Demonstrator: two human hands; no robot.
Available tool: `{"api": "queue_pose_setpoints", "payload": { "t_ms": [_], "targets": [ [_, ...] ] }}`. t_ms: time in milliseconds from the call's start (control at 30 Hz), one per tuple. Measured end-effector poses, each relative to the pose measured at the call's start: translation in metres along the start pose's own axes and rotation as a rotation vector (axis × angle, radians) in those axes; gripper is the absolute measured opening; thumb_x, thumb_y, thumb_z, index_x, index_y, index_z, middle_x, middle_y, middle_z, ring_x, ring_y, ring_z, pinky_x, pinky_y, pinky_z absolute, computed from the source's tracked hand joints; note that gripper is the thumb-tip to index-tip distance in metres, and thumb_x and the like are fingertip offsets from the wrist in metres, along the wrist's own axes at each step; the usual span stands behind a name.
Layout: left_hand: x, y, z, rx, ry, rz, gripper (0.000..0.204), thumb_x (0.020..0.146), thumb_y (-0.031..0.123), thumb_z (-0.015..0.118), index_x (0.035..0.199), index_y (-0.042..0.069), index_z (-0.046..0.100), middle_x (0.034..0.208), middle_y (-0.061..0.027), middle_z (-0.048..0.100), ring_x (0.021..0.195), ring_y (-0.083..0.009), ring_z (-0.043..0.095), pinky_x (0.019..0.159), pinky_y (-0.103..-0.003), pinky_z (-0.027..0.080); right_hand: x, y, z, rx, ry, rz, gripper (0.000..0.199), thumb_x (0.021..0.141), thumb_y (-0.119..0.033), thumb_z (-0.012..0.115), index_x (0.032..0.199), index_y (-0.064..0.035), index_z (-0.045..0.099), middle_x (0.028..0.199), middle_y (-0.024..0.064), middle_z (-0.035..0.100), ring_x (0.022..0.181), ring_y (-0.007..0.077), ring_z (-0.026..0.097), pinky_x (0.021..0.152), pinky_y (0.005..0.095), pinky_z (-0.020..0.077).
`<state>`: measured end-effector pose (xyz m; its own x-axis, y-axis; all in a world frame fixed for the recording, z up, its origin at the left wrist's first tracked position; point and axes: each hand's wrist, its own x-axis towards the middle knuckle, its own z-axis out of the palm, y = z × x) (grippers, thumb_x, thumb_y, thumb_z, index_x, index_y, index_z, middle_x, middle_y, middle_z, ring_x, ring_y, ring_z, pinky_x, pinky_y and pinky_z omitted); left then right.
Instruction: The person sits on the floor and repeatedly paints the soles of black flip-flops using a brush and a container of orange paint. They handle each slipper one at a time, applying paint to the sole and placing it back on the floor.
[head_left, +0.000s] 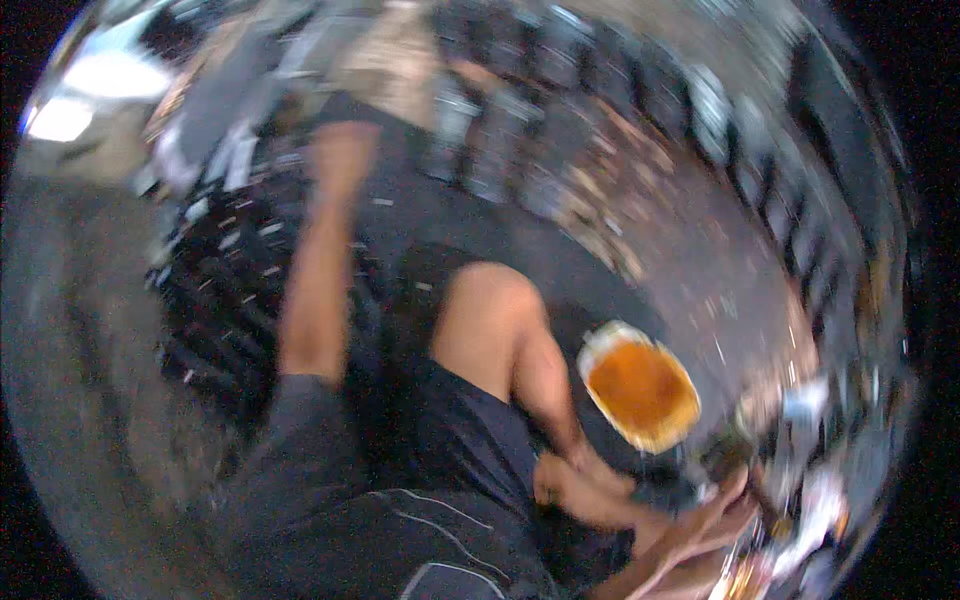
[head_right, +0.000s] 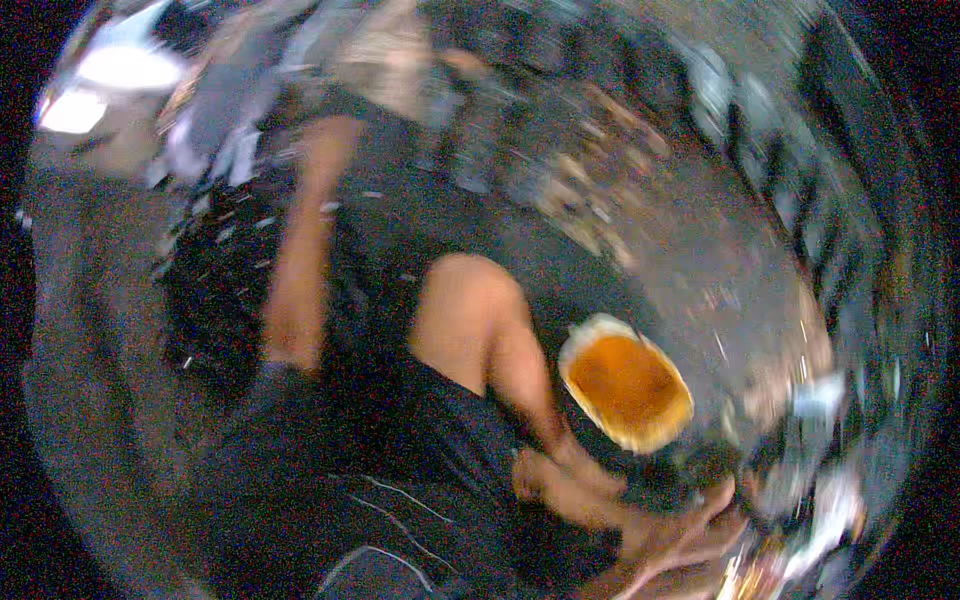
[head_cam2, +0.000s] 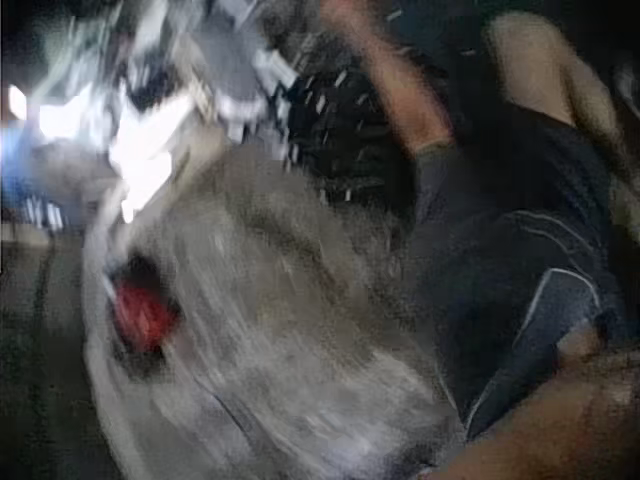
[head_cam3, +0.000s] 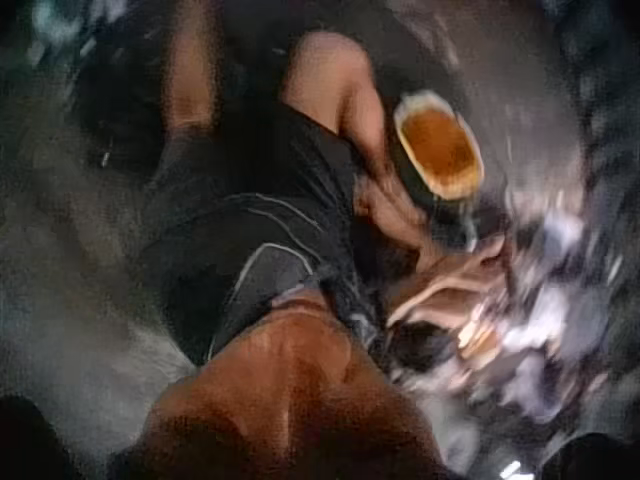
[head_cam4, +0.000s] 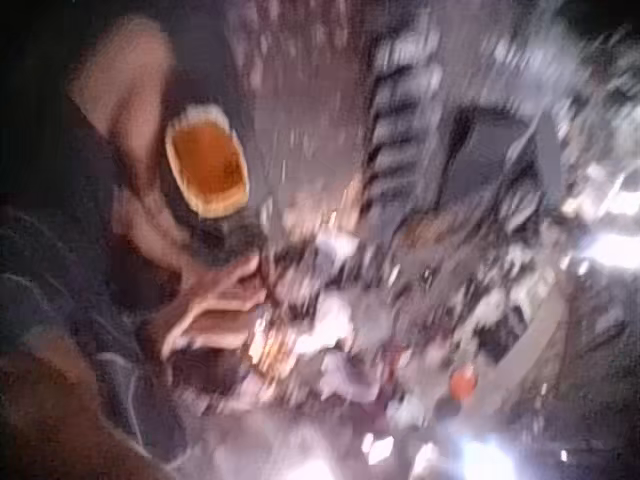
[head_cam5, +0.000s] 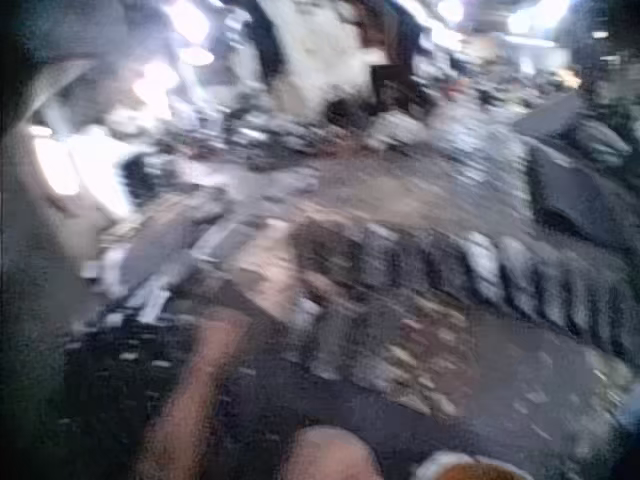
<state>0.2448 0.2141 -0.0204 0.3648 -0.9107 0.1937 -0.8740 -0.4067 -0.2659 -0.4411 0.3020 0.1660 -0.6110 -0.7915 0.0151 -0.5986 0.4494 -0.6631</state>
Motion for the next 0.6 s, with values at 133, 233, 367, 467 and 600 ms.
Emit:
{"api": "queue_pose_setpoints", "payload": {
  "t_ms": [133,233,367,467,600],
  "targets": [
    [-0.085,-0.284,0.099,0.109,-0.418,-0.422,0.069,0.091,0.065,0.065,0.129,0.007,0.065,0.137,-0.0186,0.065,0.121,-0.0357,0.066,0.102,-0.05,0.053,0.008,-0.033,0.029,-0.077,-0.383,-0.258,0.021,0.092,-0.01,0.077,0.11,0.0009,0.075,0.103,0.012,0.076,0.093,0.0208,0.07,0.087,0.0336,0.0542],
    [-0.028,-0.253,0.162,0.324,-0.485,-0.65,0.085,0.091,0.073,0.06,0.137,0.002,0.062,0.142,-0.0242,0.061,0.125,-0.0416,0.064,0.105,-0.053,0.05,0.006,-0.001,0.045,-0.057,-0.404,-0.311,0.021,0.091,-0.011,0.08,0.108,-0.0002,0.076,0.096,0.01,0.077,0.084,0.0165,0.068,0.078,0.0324,0.0544],
    [-0.001,-0.248,0.12,0.09,-0.457,-0.716,0.076,0.093,0.067,0.063,0.13,0.0,0.065,0.134,-0.0206,0.066,0.117,-0.037,0.068,0.098,-0.049,0.053,-0.006,0.034,0.062,-0.036,-0.36,-0.529,0.015,0.09,-0.009,0.081,0.103,-0.0017,0.078,0.092,0.0064,0.077,0.078,0.0147,0.067,0.076,0.0307,0.0543],
    [-0.031,-0.166,0.029,-0.648,0.009,-0.596,0.057,0.097,0.053,0.065,0.12,0.0,0.069,0.116,-0.0137,0.068,0.106,-0.0277,0.067,0.094,-0.043,0.053,-0.019,0.017,0.048,0.008,-0.216,-0.304,0.013,0.093,-0.009,0.076,0.102,0.0007,0.076,0.089,0.0048,0.074,0.083,0.0121,0.064,0.079,0.0304,0.0531],
    [-0.128,0.072,-0.227,-1.089,0.11,-0.122,0.029,0.093,0.024,0.072,0.114,0.003,0.072,0.114,-0.0077,0.07,0.106,-0.0243,0.065,0.097,-0.04,0.052,0.007,0.043,0.018,0.221,-0.022,-0.078,0.02,0.099,-0.018,0.07,0.107,0.0006,0.07,0.087,0.0008,0.065,0.081,0.0098,0.057,0.075,0.0294,0.049]
  ]
}}
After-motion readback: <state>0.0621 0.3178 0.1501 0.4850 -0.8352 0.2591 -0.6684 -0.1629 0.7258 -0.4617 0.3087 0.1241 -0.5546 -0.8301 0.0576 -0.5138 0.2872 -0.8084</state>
